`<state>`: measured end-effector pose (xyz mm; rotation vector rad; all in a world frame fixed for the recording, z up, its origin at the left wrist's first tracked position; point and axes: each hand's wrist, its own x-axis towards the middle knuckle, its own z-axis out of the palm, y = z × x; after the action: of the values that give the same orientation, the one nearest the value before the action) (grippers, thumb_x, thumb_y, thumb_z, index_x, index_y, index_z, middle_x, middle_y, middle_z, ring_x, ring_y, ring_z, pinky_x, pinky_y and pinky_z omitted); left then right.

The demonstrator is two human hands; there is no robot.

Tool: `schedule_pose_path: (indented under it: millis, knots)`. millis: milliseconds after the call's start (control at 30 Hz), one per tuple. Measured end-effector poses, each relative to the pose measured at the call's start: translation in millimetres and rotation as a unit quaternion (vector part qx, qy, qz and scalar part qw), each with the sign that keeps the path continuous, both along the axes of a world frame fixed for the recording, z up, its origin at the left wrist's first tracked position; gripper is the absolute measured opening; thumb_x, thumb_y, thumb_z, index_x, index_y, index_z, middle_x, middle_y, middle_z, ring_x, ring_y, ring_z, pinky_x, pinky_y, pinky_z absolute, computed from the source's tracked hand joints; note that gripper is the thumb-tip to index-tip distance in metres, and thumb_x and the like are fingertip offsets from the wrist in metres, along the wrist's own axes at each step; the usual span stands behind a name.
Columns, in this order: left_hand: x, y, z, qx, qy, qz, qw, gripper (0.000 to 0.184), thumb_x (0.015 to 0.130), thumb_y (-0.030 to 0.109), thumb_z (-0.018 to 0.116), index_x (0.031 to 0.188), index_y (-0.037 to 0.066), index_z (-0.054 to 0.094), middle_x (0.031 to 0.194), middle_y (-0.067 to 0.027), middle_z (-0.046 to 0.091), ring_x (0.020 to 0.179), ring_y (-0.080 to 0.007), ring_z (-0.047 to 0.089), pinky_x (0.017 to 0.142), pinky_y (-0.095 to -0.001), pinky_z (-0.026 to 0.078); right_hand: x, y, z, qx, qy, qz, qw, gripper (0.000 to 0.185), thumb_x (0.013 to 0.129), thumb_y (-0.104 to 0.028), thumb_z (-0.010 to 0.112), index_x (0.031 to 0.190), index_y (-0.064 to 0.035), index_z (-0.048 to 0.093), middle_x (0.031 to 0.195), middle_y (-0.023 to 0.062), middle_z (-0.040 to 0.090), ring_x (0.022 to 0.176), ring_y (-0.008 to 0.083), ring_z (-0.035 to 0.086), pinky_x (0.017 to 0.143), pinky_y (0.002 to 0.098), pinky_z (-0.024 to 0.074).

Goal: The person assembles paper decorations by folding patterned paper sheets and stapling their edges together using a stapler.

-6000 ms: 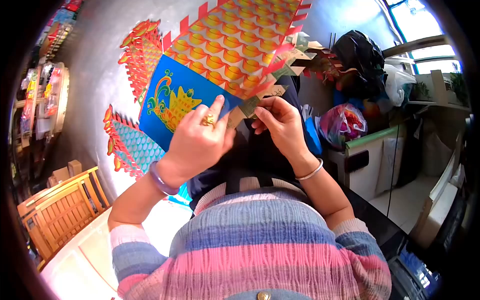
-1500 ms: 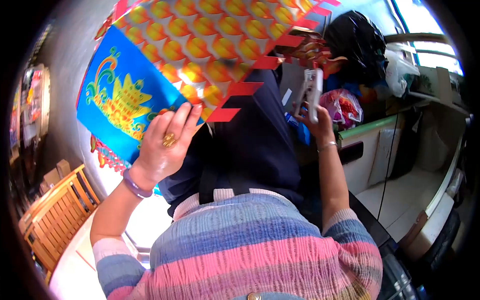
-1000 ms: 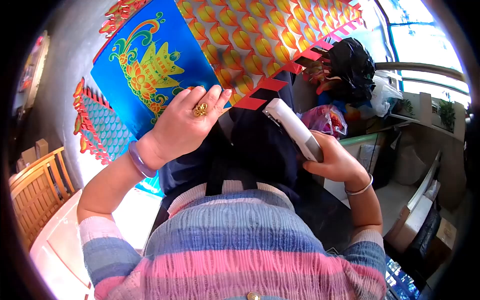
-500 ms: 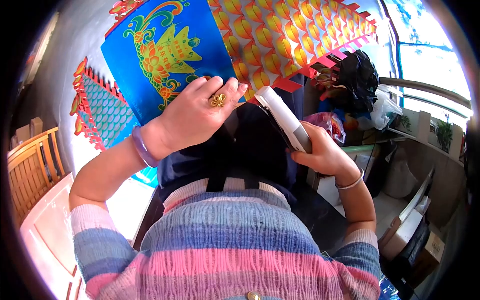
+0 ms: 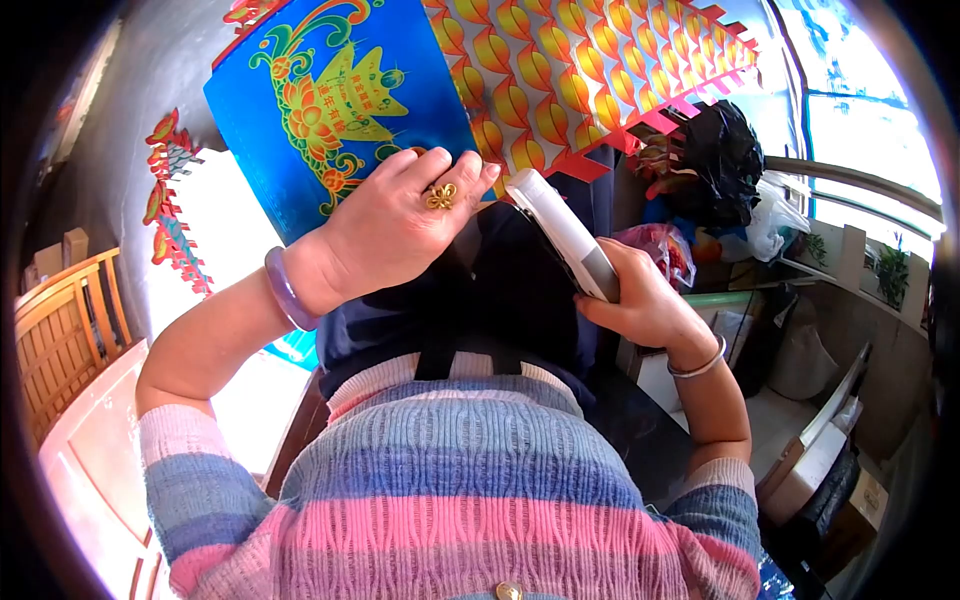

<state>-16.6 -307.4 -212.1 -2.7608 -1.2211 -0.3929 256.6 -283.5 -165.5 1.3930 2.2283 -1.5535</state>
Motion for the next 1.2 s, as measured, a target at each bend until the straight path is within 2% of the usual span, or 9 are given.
schedule_pose_path:
  millis: [333, 433, 467, 567, 633, 767, 833, 1033, 1200]
  knots:
    - [1, 1, 5, 0.008, -0.028, 0.0, 1.0, 0.043, 0.076, 0.002, 0.056, 0.119, 0.0, 0.057, 0.112, -0.0096, 0.054, 0.093, -0.0226, 0.051, 0.083, -0.0334, 0.047, -4, -3, -8, 0.052, -0.038, 0.024, 0.998, 0.029, 0.066, -0.017, 0.065, 0.085, 0.0038, 0.057, 0.082, 0.0222, 0.06, 0.08, 0.0396, 0.059, 0.071, 0.0428, 0.0472]
    - [-1, 2, 14, -0.055, -0.014, -0.008, 0.998, 0.046, 0.073, 0.007, 0.061, 0.118, 0.0, 0.057, 0.11, -0.0096, 0.054, 0.092, -0.0239, 0.05, 0.084, -0.0343, 0.046, -3, -8, -10, 0.076, -0.058, 0.034, 0.995, 0.028, 0.067, -0.018, 0.065, 0.084, 0.0026, 0.057, 0.083, 0.0222, 0.06, 0.082, 0.0398, 0.059, 0.073, 0.0435, 0.0478]
    - [-1, 2, 23, -0.116, -0.083, -0.017, 0.99, 0.05, 0.072, 0.016, 0.067, 0.117, 0.0, 0.056, 0.109, -0.0106, 0.053, 0.095, -0.0277, 0.052, 0.086, -0.0363, 0.045, -3, -13, -11, 0.087, -0.052, 0.033, 0.994, 0.028, 0.067, -0.019, 0.065, 0.084, 0.0026, 0.056, 0.082, 0.0219, 0.059, 0.082, 0.0398, 0.059, 0.074, 0.0438, 0.0484]
    - [-1, 14, 46, -0.208, -0.125, -0.062, 0.968, 0.053, 0.072, 0.024, 0.071, 0.117, 0.0, 0.056, 0.107, -0.0116, 0.055, 0.098, -0.0308, 0.054, 0.087, -0.0378, 0.044, -5, -29, -7, 0.081, -0.056, 0.051, 0.994, 0.029, 0.068, -0.019, 0.065, 0.085, 0.0029, 0.057, 0.086, 0.0215, 0.06, 0.082, 0.0385, 0.06, 0.075, 0.0425, 0.0496]
    - [13, 25, 50, -0.24, -0.123, -0.044, 0.962, 0.039, 0.078, 0.022, 0.067, 0.111, 0.001, 0.059, 0.101, -0.0105, 0.058, 0.094, -0.0277, 0.058, 0.086, -0.0366, 0.044, -8, -38, -2, 0.054, -0.081, 0.085, 0.992, 0.035, 0.068, -0.022, 0.065, 0.09, 0.0037, 0.058, 0.088, 0.0206, 0.06, 0.083, 0.0365, 0.061, 0.075, 0.0405, 0.051]
    - [53, 47, 41, -0.095, -0.065, -0.101, 0.988, 0.033, 0.078, 0.02, 0.067, 0.107, 0.005, 0.062, 0.099, -0.0062, 0.059, 0.091, -0.0248, 0.058, 0.086, -0.0343, 0.044, -13, -52, 1, 0.035, -0.076, 0.098, 0.992, 0.036, 0.071, -0.022, 0.064, 0.094, 0.0051, 0.058, 0.091, 0.0206, 0.06, 0.082, 0.035, 0.062, 0.076, 0.0392, 0.0515]
    - [69, 53, 39, -0.091, -0.019, -0.1, 0.991, 0.034, 0.076, 0.019, 0.068, 0.107, 0.005, 0.063, 0.1, -0.0072, 0.059, 0.093, -0.0242, 0.058, 0.086, -0.0337, 0.044, -12, -54, 1, 0.029, -0.079, 0.1, 0.991, 0.038, 0.071, -0.022, 0.065, 0.095, 0.0052, 0.057, 0.091, 0.0203, 0.06, 0.082, 0.0345, 0.062, 0.075, 0.039, 0.0515]
    - [87, 58, 34, -0.079, 0.015, -0.113, 0.99, 0.027, 0.071, 0.015, 0.072, 0.094, 0.005, 0.063, 0.098, -0.0102, 0.059, 0.093, -0.025, 0.057, 0.083, -0.0341, 0.046, -9, -55, 7, 0.03, -0.073, 0.104, 0.991, 0.041, 0.069, -0.023, 0.068, 0.097, 0.0052, 0.055, 0.09, 0.0193, 0.058, 0.081, 0.0335, 0.062, 0.073, 0.0387, 0.0515]
    - [95, 56, 32, -0.051, 0.003, -0.094, 0.994, 0.02, 0.071, 0.012, 0.07, 0.086, 0.004, 0.061, 0.094, -0.0107, 0.059, 0.092, -0.0245, 0.057, 0.082, -0.0353, 0.043, -8, -55, 9, 0.052, -0.072, 0.115, 0.989, 0.038, 0.07, -0.023, 0.067, 0.094, 0.0047, 0.055, 0.088, 0.0187, 0.058, 0.078, 0.0328, 0.061, 0.071, 0.0388, 0.0515]
